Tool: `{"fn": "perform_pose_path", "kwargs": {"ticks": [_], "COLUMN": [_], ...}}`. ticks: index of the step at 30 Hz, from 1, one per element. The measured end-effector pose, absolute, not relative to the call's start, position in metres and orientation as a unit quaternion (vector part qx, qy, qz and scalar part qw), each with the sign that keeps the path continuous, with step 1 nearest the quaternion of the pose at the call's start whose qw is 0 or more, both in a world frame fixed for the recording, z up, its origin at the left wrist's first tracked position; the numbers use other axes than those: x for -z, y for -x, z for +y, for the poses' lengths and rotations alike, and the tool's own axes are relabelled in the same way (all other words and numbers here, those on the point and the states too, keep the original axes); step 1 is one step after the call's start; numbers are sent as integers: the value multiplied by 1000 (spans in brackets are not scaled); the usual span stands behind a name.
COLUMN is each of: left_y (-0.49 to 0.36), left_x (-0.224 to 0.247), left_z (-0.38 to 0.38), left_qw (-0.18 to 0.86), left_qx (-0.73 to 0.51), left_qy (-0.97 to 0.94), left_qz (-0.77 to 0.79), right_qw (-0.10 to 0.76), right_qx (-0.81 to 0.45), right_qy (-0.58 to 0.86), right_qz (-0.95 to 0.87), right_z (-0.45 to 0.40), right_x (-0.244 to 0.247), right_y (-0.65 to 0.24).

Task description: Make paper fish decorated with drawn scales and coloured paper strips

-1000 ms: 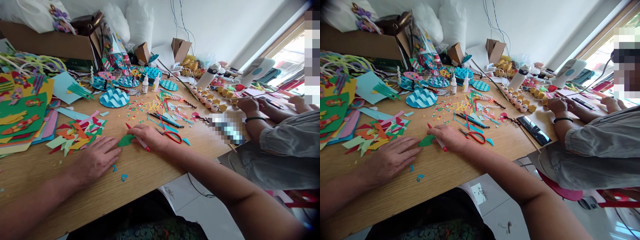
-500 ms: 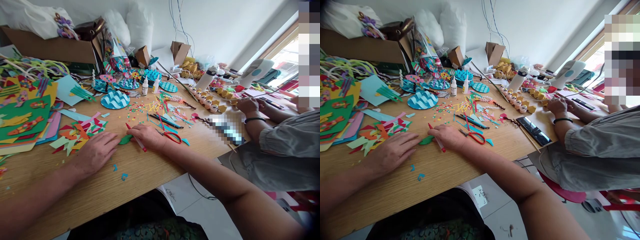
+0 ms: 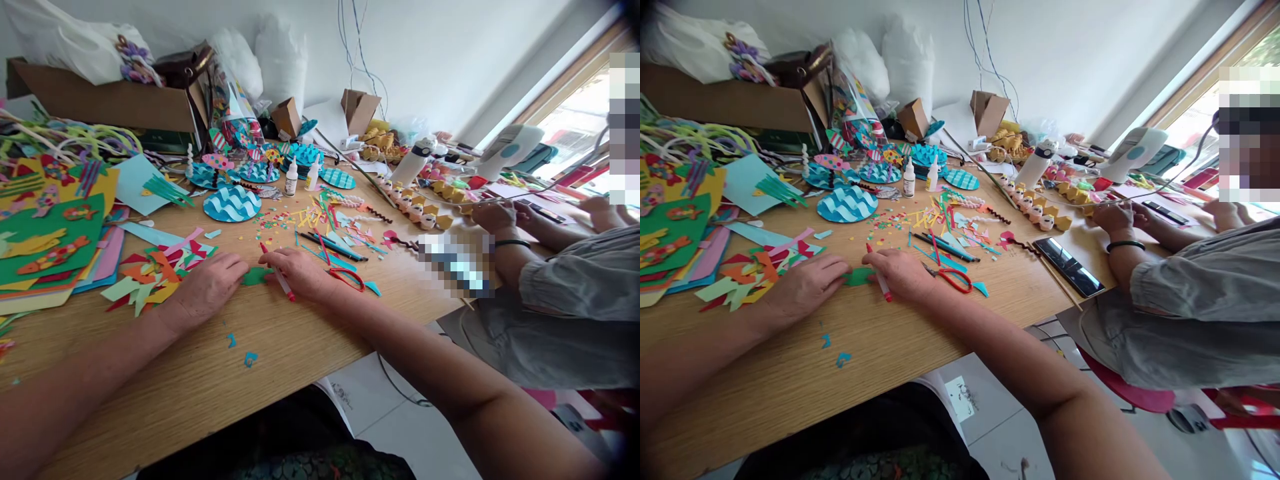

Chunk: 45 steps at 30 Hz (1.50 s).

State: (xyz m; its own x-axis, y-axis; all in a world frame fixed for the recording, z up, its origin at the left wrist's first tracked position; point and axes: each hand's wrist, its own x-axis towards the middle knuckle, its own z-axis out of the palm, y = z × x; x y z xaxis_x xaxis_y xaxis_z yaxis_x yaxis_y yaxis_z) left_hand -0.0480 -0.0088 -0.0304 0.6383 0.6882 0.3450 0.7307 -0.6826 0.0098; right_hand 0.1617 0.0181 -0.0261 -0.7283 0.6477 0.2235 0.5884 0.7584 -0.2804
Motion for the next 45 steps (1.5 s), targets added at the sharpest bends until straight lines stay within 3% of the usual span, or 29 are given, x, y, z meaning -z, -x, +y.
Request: {"fn": "perform_pose_path", "kwargs": {"ticks": [6,18,21,24,28,45], "left_y": [63,66,64,63,64,56], "left_x": [36,46,48,49,51,42], "left_z": [-14,-26,-30,-32,-34,-31], "left_qw": [3,45,42,38,34,37], "left_qx": [170,162,172,185,190,197], "left_qy": [911,915,910,907,903,899], "left_qz": [-376,-366,-374,-376,-383,-388], "right_qw": [133,148,247,328,327,308], "right_qx": [-91,-95,-183,-372,-483,-369], "right_qy": [340,305,339,384,434,460], "right_qz": [-927,-936,-889,-779,-687,-747], "right_z": [17,42,25,3,-11,-16], "right_x": [24,23,10,3,14,31], "right_y": [-169,-167,-163,-154,-145,-142]}}
